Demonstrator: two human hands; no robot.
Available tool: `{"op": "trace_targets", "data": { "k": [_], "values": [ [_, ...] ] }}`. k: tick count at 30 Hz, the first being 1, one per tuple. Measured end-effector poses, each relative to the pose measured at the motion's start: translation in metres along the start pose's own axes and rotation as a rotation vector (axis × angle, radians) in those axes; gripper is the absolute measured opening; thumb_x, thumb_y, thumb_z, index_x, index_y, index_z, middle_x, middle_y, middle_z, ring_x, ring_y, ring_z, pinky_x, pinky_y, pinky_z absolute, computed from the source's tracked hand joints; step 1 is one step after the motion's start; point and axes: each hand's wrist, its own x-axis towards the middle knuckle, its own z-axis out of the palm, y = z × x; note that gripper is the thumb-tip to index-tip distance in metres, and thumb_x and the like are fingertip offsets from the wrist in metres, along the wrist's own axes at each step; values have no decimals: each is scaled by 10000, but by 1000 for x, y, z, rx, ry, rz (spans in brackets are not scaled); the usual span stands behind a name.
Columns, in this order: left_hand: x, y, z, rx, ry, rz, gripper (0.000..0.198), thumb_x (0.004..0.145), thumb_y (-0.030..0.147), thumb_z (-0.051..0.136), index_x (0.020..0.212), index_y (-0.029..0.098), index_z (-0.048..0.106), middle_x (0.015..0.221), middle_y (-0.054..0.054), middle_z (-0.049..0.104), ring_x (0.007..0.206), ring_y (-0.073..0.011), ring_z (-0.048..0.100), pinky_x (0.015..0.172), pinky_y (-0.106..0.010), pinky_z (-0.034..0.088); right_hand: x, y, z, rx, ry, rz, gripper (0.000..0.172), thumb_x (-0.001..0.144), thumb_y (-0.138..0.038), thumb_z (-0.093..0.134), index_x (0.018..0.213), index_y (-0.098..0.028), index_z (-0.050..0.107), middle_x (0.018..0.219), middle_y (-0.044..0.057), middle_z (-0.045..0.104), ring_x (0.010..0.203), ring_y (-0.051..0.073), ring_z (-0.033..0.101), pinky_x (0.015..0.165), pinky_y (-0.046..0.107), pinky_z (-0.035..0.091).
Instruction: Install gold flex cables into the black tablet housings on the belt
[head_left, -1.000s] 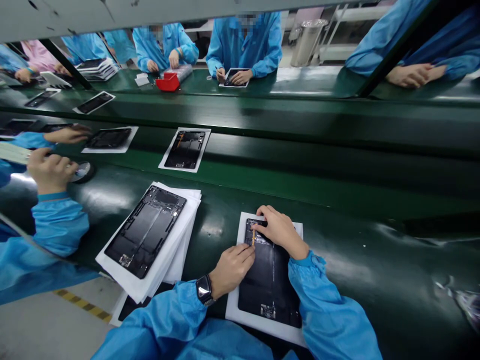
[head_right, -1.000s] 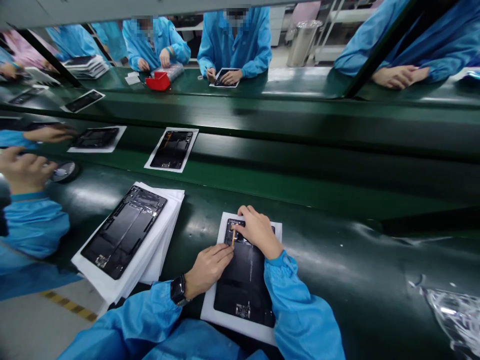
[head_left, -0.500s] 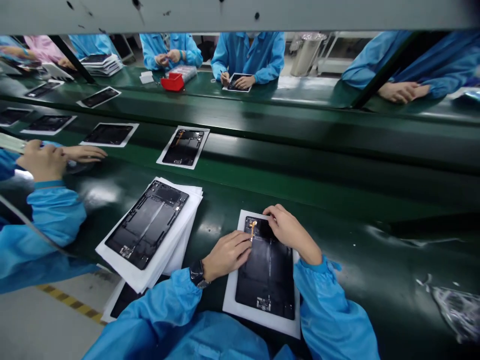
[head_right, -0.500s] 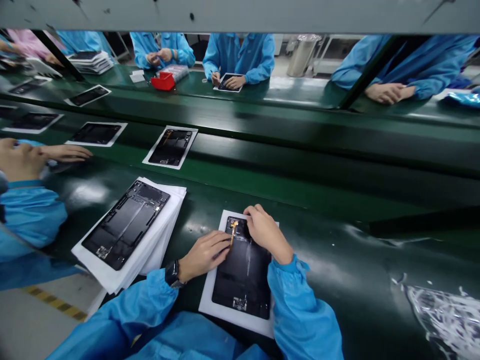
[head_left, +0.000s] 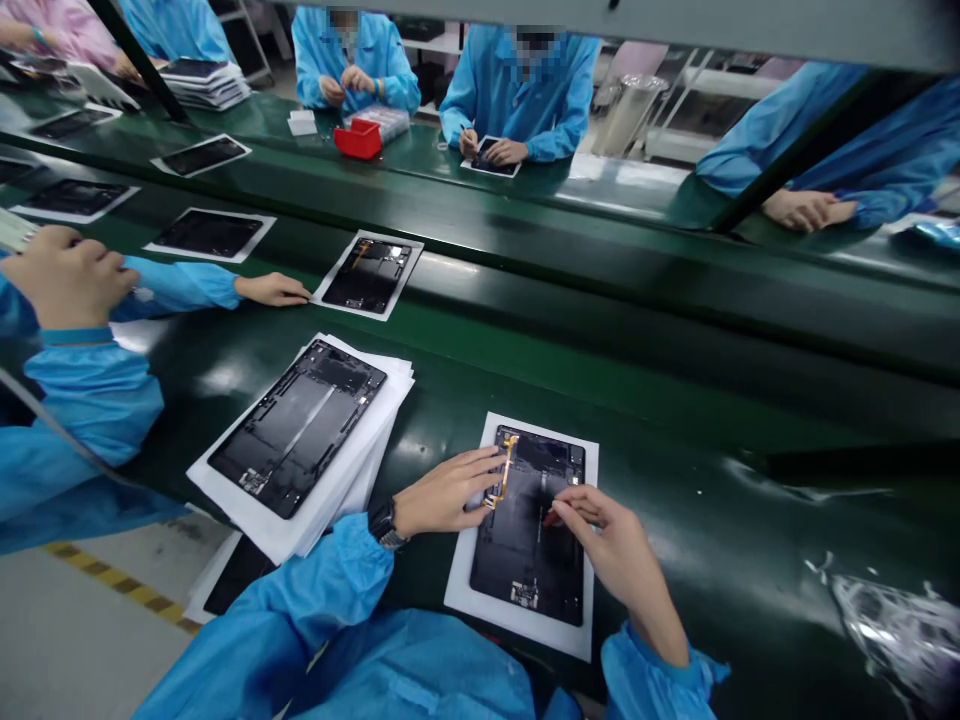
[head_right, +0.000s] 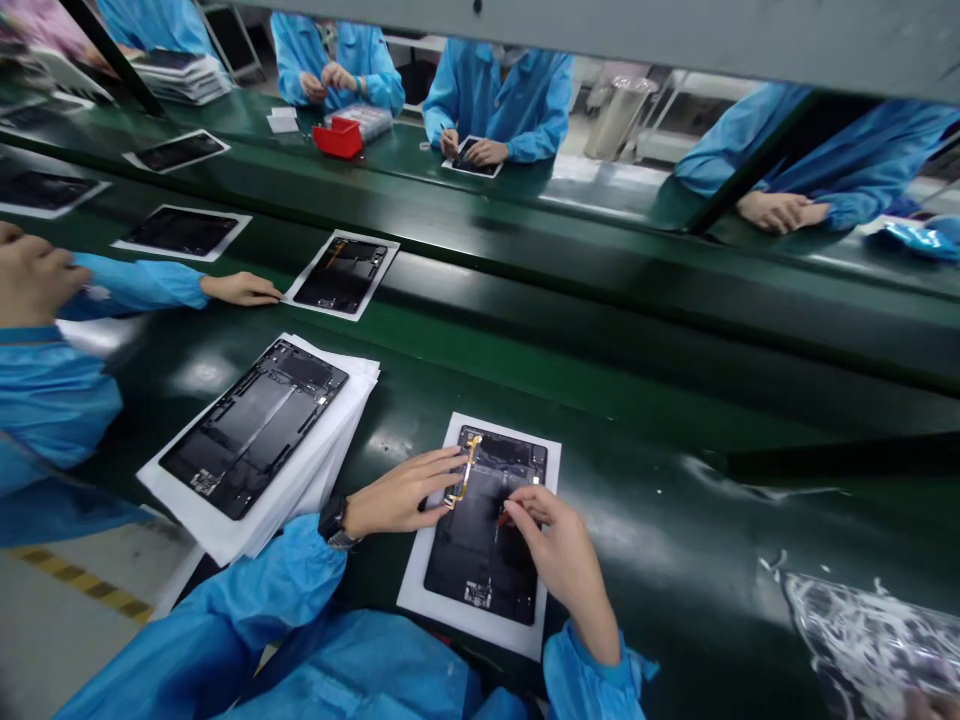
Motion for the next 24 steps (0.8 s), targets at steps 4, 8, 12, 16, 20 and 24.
{"op": "trace_targets", "data": {
  "k": [4, 8, 12, 16, 20, 24],
  "values": [
    [-7, -4, -1, -137, 21, -34, 482, 828, 188, 682, 1288, 165, 539, 1481, -142, 444, 1425, -245, 356, 1157, -440, 373, -14, 16, 24, 292, 66, 50, 269, 884, -472, 618, 940, -209, 620, 861, 75, 704, 805, 230, 681, 760, 361, 541],
    [-7, -7, -1, -183, 19, -40, 398, 829, 182, 710, 1207, 174, 588, 1446, -142, 487, 1398, -250, 399, 1134, -451, 405, -19, 24, 47, 621, 121, 147, 270, 897, -486, 574, 911, -218, 603, 803, 39, 626, 668, 190, 614, 541, 305, 510],
    [-6, -9, 3, -160, 24, -45, 215, 880, 190, 665, 1092, 178, 635, 1410, -123, 524, 1378, -244, 422, 1120, -445, 420, -20, 28, 67, 498, 70, 197, 322, 884, -531, 576, 793, -226, 527, 578, -54, 435, 456, 113, 405, 412, 234, 339],
    [-6, -10, 6, -156, 47, -48, 127, 916, 218, 628, 1034, 173, 650, 1378, -105, 552, 1362, -228, 433, 1125, -427, 409, -17, 28, 84, -5, 122, -5, 257, 882, -484, 589, 911, -231, 556, 562, -77, 366, 488, 132, 415, 503, 252, 344],
    [-4, -10, 7, -180, 87, -64, 112, 936, 251, 606, 988, 172, 665, 1323, -102, 592, 1318, -231, 476, 1096, -427, 425, -6, 26, 96, -362, 167, -134, 246, 938, -414, 487, 1092, -230, 539, 597, -47, 470, 509, 177, 518, 531, 278, 363],
    [-1, -9, 7, -211, 107, -93, 138, 947, 278, 595, 971, 169, 676, 1285, -99, 617, 1286, -228, 499, 1083, -416, 421, 4, 22, 96, -441, 170, -187, 251, 985, -363, 392, 1094, -221, 568, 705, 23, 625, 581, 200, 609, 555, 283, 397]
  ]
}}
